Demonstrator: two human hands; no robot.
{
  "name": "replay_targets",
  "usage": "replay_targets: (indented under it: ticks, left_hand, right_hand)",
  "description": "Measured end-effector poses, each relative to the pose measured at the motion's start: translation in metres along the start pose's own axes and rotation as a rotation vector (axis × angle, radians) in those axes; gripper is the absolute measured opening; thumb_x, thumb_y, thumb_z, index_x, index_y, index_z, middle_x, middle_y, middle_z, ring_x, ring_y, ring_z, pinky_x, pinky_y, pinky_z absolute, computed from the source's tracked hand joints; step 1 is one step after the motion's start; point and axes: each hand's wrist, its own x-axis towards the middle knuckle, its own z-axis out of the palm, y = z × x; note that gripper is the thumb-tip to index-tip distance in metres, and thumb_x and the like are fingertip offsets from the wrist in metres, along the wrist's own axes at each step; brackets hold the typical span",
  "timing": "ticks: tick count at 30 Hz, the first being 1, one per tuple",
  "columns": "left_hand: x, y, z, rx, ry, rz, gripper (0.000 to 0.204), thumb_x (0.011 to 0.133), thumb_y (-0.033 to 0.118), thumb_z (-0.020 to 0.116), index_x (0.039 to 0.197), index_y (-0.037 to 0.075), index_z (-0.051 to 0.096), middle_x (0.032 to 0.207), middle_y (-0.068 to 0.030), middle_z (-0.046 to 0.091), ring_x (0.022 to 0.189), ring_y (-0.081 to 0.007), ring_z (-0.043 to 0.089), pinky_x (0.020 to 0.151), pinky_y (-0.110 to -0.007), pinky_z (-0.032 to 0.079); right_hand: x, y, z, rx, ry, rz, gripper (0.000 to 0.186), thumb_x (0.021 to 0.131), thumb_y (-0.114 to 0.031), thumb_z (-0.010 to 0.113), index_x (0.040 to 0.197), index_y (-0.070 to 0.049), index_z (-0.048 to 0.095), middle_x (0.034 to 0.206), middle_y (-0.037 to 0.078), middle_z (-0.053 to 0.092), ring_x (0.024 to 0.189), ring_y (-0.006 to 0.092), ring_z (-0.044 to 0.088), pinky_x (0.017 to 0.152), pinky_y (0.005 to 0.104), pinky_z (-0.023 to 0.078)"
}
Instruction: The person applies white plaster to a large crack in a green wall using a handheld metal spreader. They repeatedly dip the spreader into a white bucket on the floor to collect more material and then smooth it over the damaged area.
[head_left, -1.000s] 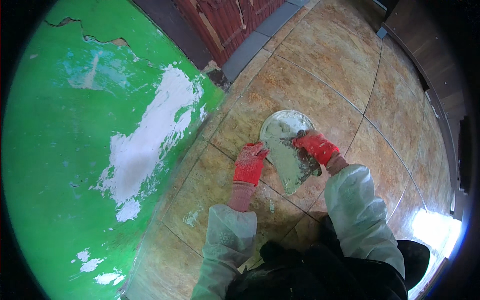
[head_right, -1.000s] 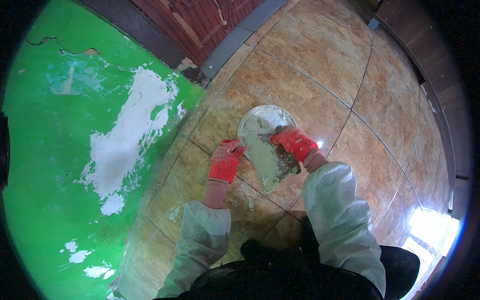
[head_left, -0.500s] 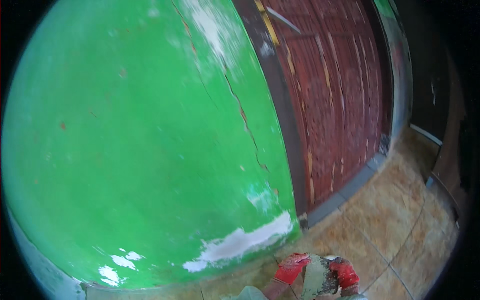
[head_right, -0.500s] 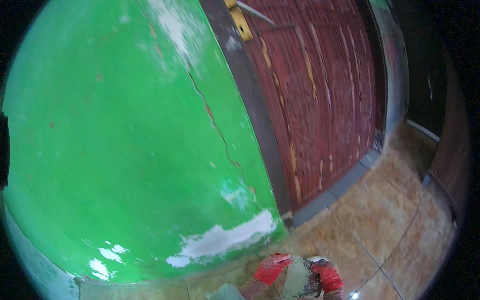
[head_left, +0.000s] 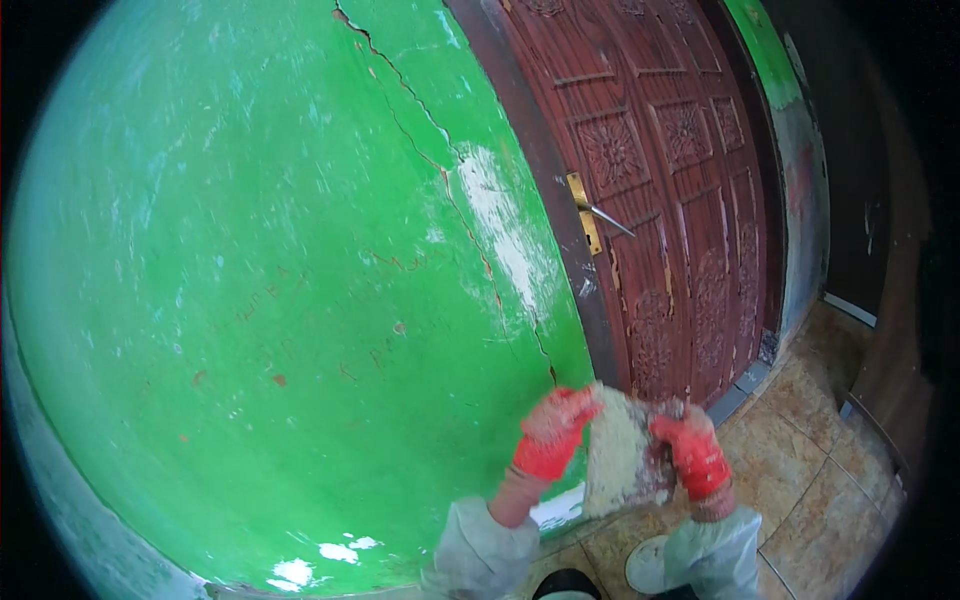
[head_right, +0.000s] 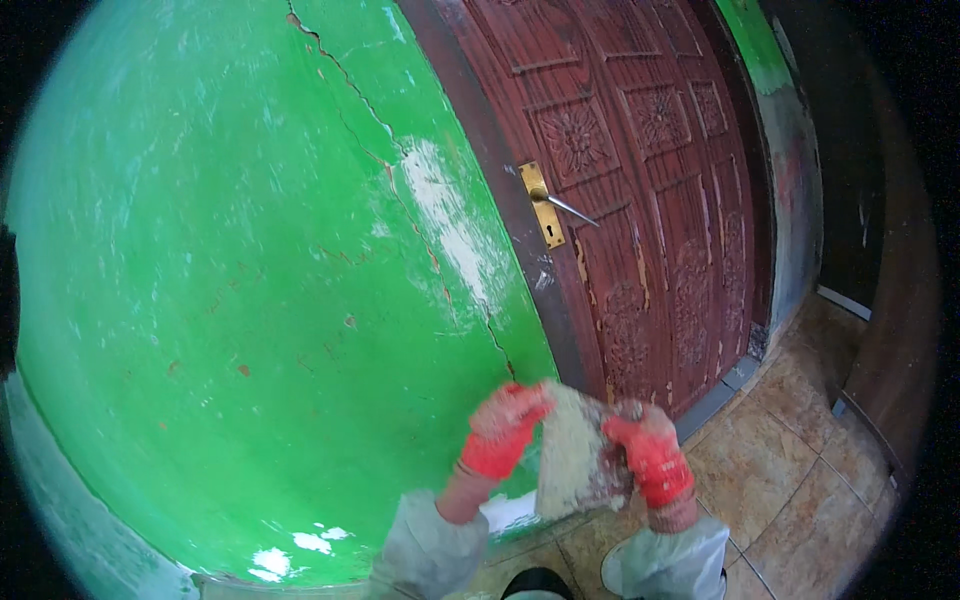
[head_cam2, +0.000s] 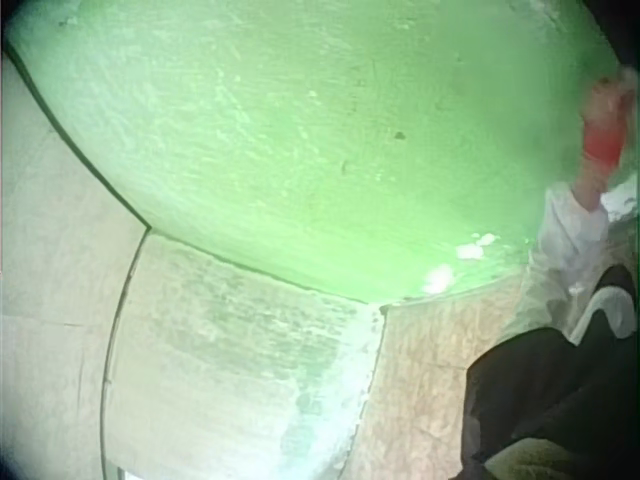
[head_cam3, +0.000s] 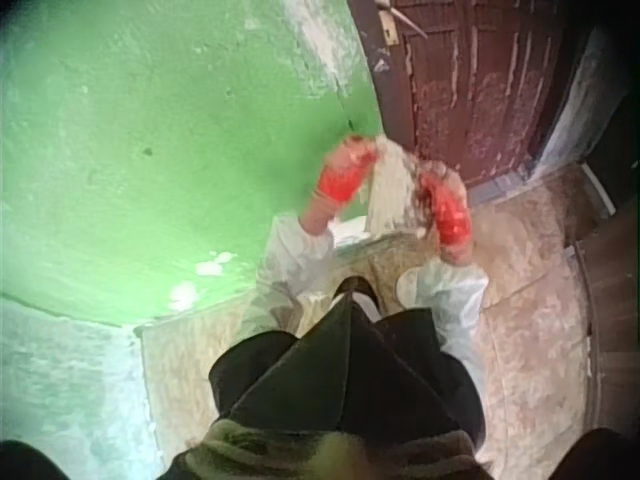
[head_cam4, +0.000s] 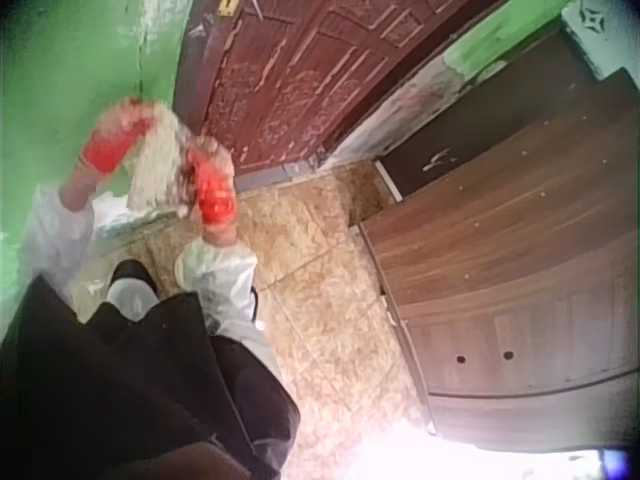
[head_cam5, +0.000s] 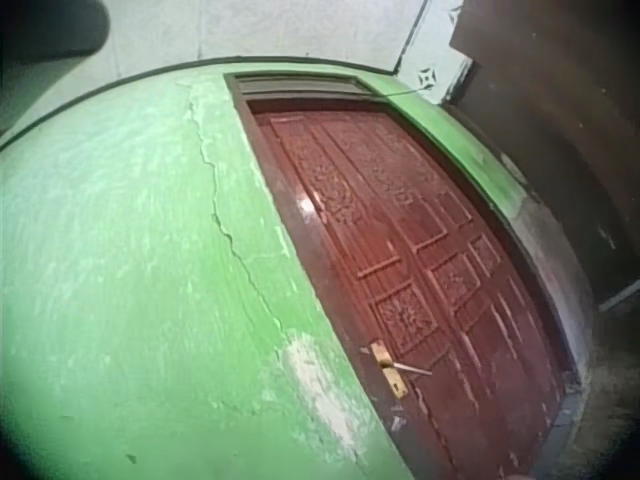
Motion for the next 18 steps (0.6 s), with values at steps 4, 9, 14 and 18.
replay_targets:
  ticks: [4,9,14,18]
  left_hand:
    - [0.073,-0.022,-0.048,-0.008,0.359,0.213,0.026,0.078,0.015,0.069,0.104,0.011,0.066,0.084,-0.0090,0.060,0.066,-0.0245,0.057,0.058,-0.034,0.047]
    - [0.150,0.004,-0.124,-0.240,0.481,0.118,0.026,0.078,0.011,0.069,0.103,0.008,0.067,0.087,-0.0075,0.060,0.069,-0.0220,0.058,0.059,-0.033,0.048]
    - [0.181,-0.013,-0.150,0.156,0.629,0.218,0.027,0.076,0.010,0.067,0.103,0.009,0.066,0.091,-0.0095,0.059,0.079,-0.0230,0.059,0.067,-0.032,0.048]
    - [0.185,-0.027,-0.158,0.370,0.597,0.138,0.021,0.079,0.021,0.064,0.099,0.014,0.066,0.091,-0.0096,0.059,0.083,-0.0281,0.059,0.070,-0.038,0.048]
  right_hand:
    - [0.006,-0.091,0.033,-0.117,0.041,-0.182,0.020,0.076,-0.020,0.066,0.088,-0.004,0.067,0.069,0.004,0.063,0.059,0.0149,0.059,0.054,0.0295,0.046]
    - [0.025,-0.178,0.071,-0.274,0.177,-0.662,0.031,0.074,-0.029,0.065,0.091,-0.003,0.064,0.090,0.020,0.064,0.087,0.0392,0.060,0.077,0.0445,0.048]
    - [0.042,-0.199,0.124,-0.341,0.467,-0.983,0.028,0.078,-0.025,0.063,0.095,-0.003,0.060,0.087,0.019,0.063,0.084,0.0390,0.061,0.075,0.0459,0.048]
    - [0.050,-0.196,0.160,-0.546,0.521,-1.172,0.021,0.079,-0.020,0.061,0.090,-0.003,0.059,0.081,0.018,0.062,0.079,0.0364,0.061,0.071,0.0442,0.049]
